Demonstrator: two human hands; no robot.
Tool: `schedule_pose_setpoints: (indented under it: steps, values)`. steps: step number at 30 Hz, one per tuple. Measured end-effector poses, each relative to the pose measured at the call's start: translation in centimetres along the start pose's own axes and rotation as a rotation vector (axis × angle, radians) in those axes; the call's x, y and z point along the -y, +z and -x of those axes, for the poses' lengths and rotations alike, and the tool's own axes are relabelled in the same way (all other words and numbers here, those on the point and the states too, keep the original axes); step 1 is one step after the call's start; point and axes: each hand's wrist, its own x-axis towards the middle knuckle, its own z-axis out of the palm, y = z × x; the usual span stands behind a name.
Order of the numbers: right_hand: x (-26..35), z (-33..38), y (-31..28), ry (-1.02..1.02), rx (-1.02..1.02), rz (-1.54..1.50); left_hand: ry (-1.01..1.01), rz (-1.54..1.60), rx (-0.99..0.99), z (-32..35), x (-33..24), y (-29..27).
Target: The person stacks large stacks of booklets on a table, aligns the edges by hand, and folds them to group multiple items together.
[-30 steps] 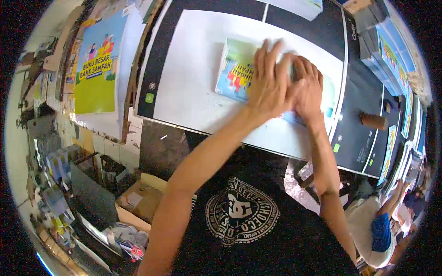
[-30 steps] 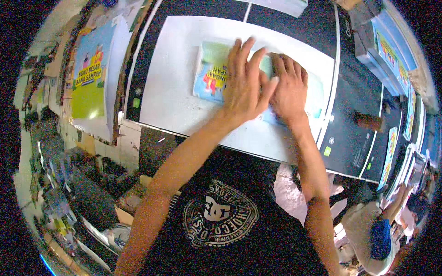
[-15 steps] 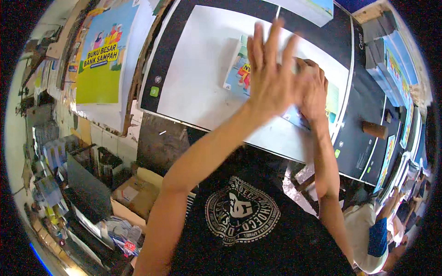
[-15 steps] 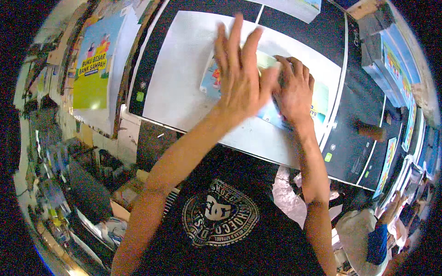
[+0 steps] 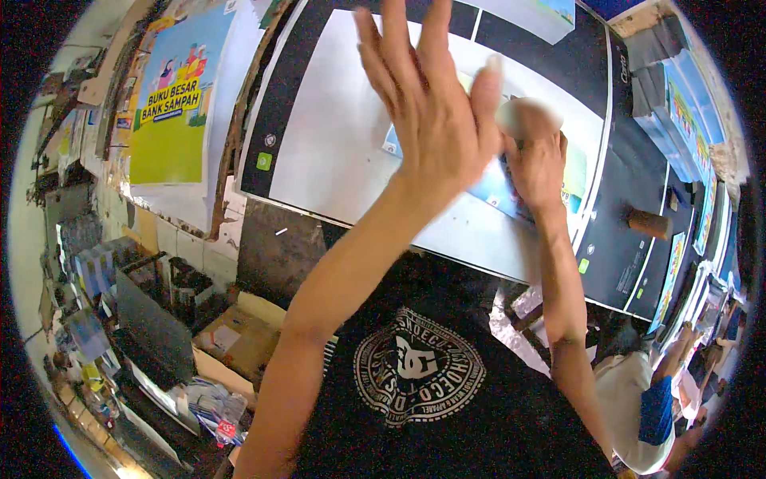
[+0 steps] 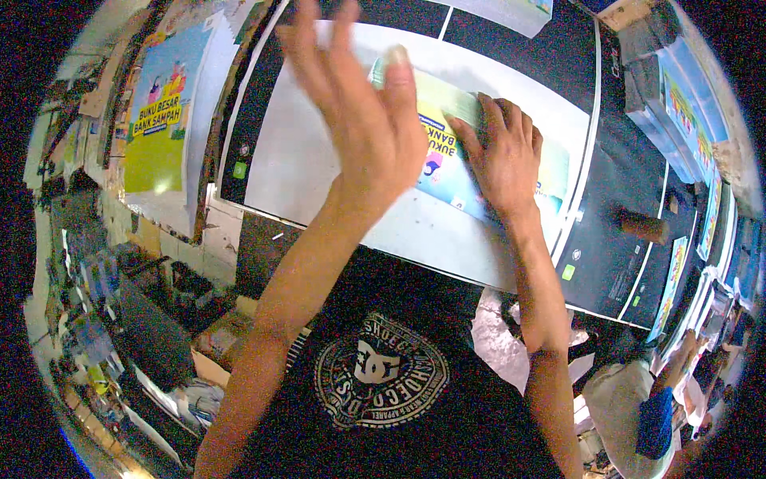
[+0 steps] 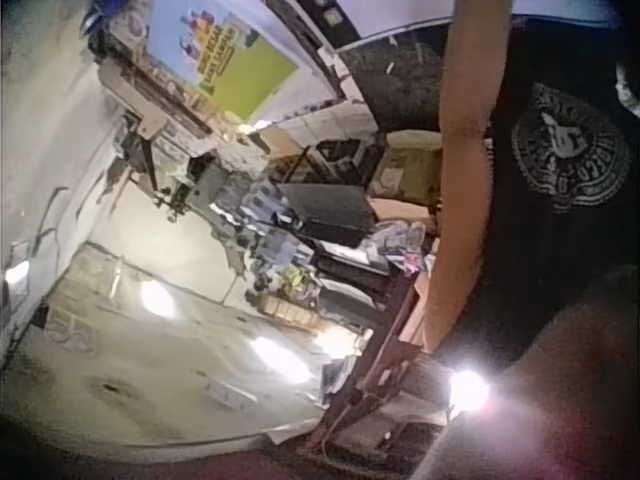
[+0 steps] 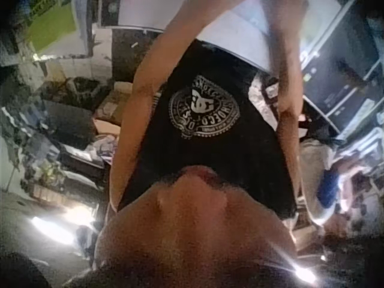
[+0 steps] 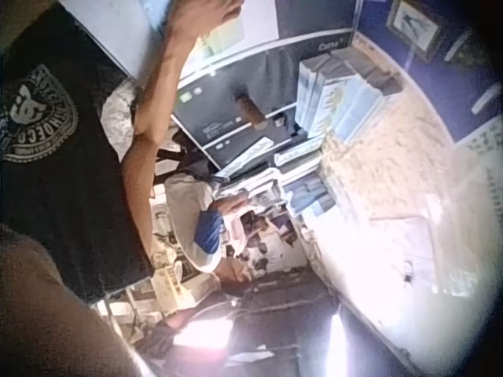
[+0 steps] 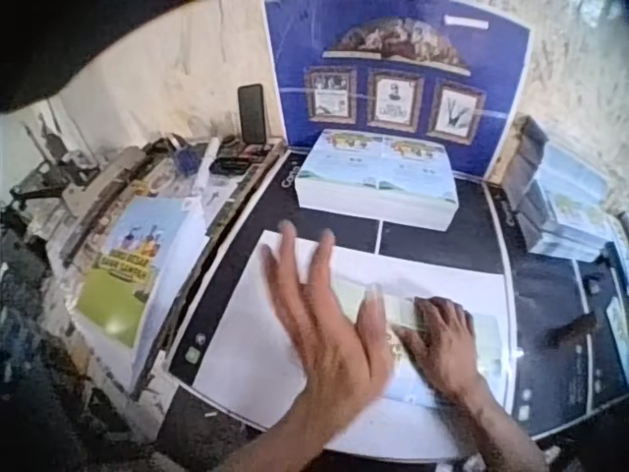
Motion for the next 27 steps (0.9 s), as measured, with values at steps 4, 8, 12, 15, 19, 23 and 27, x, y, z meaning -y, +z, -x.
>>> schedule_pose_setpoints:
  steps: [4, 8, 12, 15, 19, 23, 27]
  values:
    - [0.7, 0.4, 0.1, 0.017, 0.014, 0.021, -0.139, -0.279, 0.350, 4.1, 4.3, 3.7]
    - [0.8, -0.1, 0.5, -0.018, -0.019, -0.019, -0.281, -0.146, 0.289, 3.2, 5.1, 3.3]
    - [-0.2, 0.0, 0.6, -0.021, -0.058, -0.053, -0.059, 0.043, -0.056, -2.3, 4.2, -0.4]
    - [-0.2, -0.2, 0.7, -0.019, -0.073, -0.025, 0.043, -0.349, -0.017, -3.0, 6.2, -5.9]
    - [0.3, -0.2, 0.6, -0.015, -0.077, -0.056, -0.053, -0.173, 0.111, 1.2, 6.0, 2.0]
    - [0.5, -0.4, 0.4, -0.004, -0.076, -0.044, -0.248, -0.241, 0.307, 3.6, 8.4, 3.2]
    - [0.5, -0.6, 0.8, -0.022, -0.128, -0.029, -0.339, -0.167, 0.314, 2.1, 10.3, 3.0]
